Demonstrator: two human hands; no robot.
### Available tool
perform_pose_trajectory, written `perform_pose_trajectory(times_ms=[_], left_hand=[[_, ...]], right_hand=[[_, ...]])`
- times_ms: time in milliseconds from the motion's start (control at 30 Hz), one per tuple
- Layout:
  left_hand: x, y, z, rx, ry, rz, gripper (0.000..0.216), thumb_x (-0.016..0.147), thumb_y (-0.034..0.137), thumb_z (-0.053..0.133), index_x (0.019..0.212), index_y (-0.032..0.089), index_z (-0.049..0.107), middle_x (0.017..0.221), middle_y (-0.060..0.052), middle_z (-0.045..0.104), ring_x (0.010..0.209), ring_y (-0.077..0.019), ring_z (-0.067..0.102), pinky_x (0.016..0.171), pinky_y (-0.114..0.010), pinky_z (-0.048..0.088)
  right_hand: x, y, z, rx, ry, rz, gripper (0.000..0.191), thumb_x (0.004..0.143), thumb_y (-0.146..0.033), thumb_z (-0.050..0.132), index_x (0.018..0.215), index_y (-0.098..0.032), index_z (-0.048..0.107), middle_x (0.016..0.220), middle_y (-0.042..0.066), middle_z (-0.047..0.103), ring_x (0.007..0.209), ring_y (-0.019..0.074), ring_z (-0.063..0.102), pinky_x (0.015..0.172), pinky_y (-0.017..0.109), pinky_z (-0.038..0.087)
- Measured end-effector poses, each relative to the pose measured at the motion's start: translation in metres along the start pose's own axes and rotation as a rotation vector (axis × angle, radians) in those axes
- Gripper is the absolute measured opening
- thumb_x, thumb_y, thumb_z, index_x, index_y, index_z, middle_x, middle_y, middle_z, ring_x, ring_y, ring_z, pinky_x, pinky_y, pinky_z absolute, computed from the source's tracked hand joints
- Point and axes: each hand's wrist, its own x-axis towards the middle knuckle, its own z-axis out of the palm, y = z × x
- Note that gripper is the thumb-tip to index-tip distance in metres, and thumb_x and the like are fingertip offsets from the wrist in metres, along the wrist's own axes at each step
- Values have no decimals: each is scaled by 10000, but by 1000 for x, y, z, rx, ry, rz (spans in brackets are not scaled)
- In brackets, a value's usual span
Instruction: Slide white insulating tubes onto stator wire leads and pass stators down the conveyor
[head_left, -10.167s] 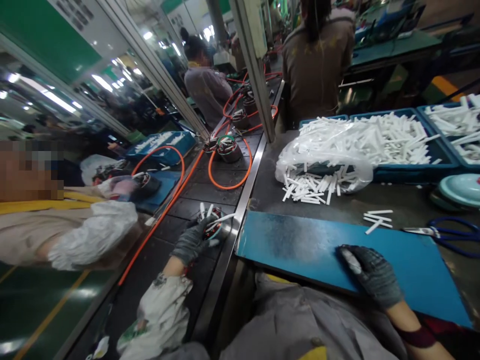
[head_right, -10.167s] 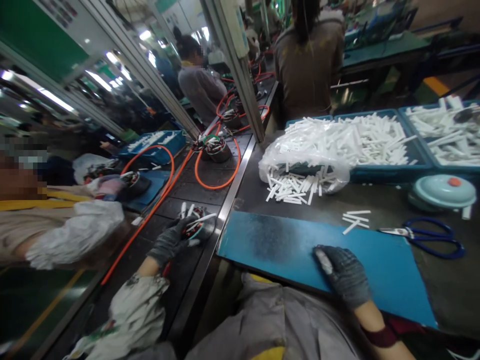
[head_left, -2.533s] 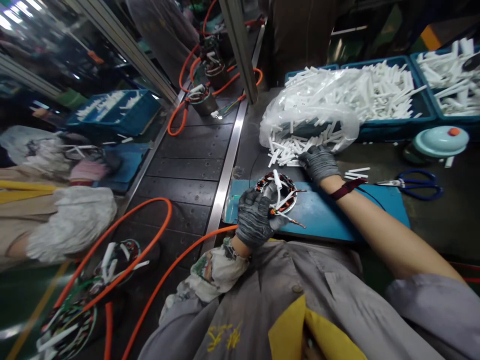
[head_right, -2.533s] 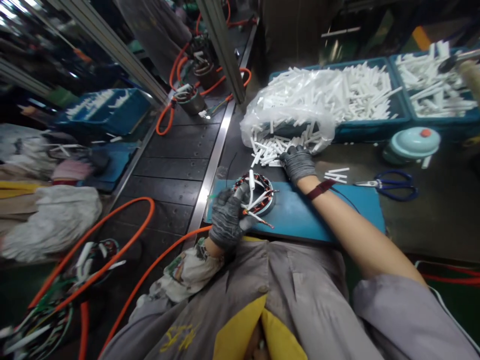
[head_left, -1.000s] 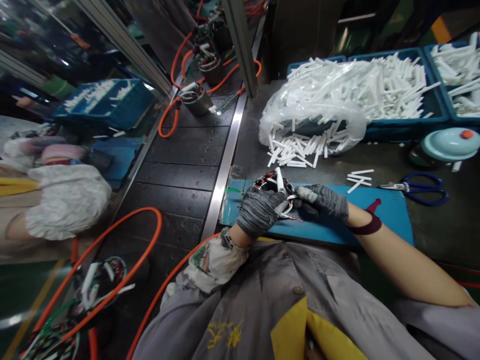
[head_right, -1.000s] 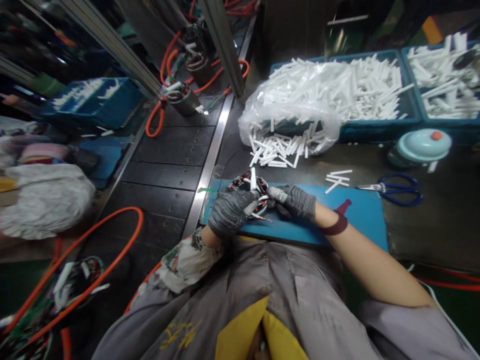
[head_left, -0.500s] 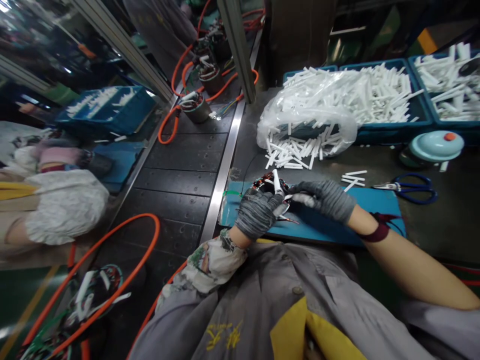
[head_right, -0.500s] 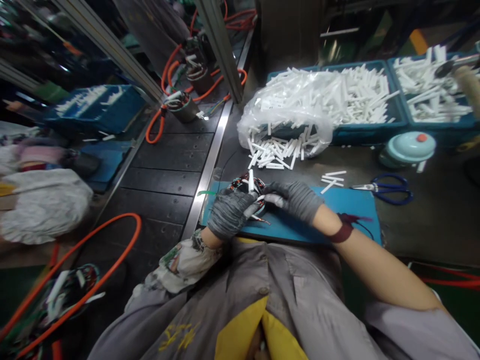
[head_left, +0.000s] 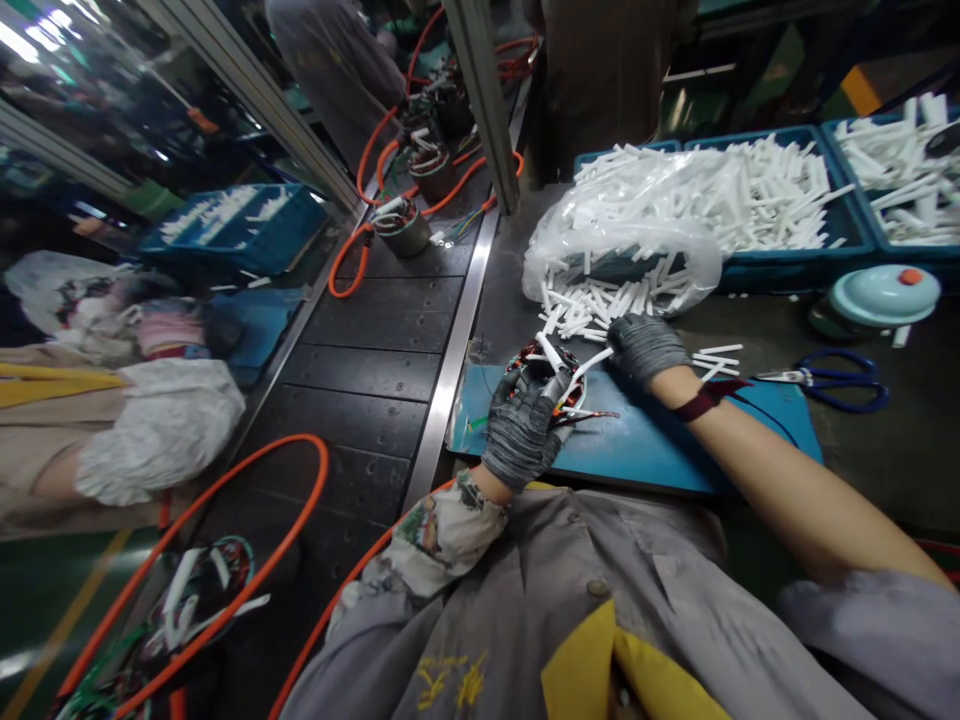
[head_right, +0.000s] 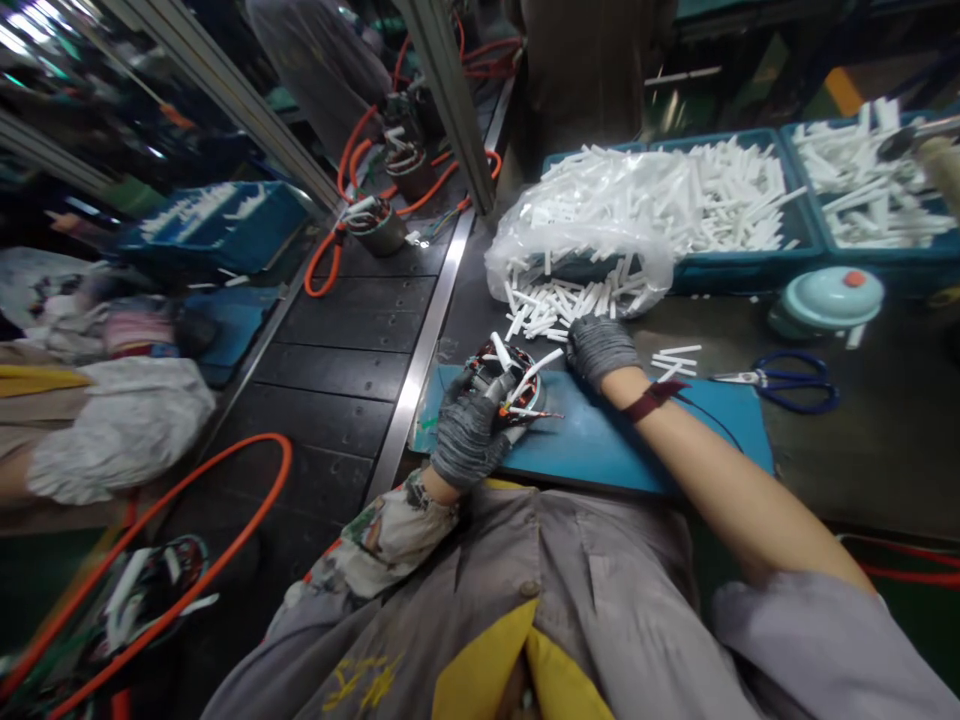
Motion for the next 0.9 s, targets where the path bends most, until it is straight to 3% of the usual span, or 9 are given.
perform_pose_trajectory(times_ms=[133,233,367,500,600,700,767,833,900], left_hand=[[-1,-5,3,-192,33,77,309,893,310,587,1177,202,644,1192,-67,726,1150,-209,671,1197,-488,355],[-2,-10,4,-183,-31,86,225,939,272,549,1113,228,685,1180,-54,732,1159,-186,667,1197,-491,354],[-2,-14,4,-188,-65,122,244,929,280,586,1143,242,697,1207,-58,724,1183,-199,655,1199,-500,345],[-2,-14,1,-213,-24,142,270,920,286,611,1171,222,685,1225,-72,719,1175,-198,662,1201,-494,345],[-1,-14,1,-203,-1,167,274,929,289,597,1179,213,682,1223,-75,721,1174,-194,663,1187,-472,380],[-2,-13,3,-155,-9,175,272,949,292,570,1175,193,683,1204,-84,728,1167,-184,668,1139,-421,456],[-4,-11,6,-96,-21,163,291,958,280,557,1201,172,677,1224,-107,719,1194,-200,656,1112,-411,487],[-6,-10,9,-44,-58,153,301,957,255,553,1219,172,676,1276,-131,692,1242,-233,629,1103,-437,494],[-8,-9,11,-10,-111,151,305,948,225,547,1219,193,683,1312,-137,670,1269,-255,610,1108,-473,484]], right_hand=[[-49,19,-7,258,151,142,348,871,-338,558,1116,-124,682,984,177,748,834,305,707,743,413,543],[-97,24,-10,665,398,16,331,862,-357,569,1124,-187,679,1079,130,749,894,274,708,831,428,558],[-137,13,-6,860,288,69,258,893,-406,583,1005,-219,720,998,72,773,847,228,722,793,374,578],[-137,2,5,1033,154,136,302,874,-468,614,973,-216,748,877,42,778,756,209,718,712,331,582],[-130,-1,10,1034,96,26,342,910,-498,587,1008,-218,758,826,35,771,734,200,711,692,313,577],[-123,-4,9,869,187,-160,376,923,-523,575,1065,-232,766,989,75,773,883,224,712,797,342,570],[-119,-7,8,730,215,-230,422,945,-543,520,1056,-226,776,972,109,763,897,244,697,826,380,556],[-113,-13,7,691,143,-241,469,962,-562,463,1030,-221,777,907,117,757,862,249,685,825,401,548],[-107,-21,5,836,-41,-233,527,980,-585,389,961,-218,767,788,88,740,760,223,671,780,379,553]])
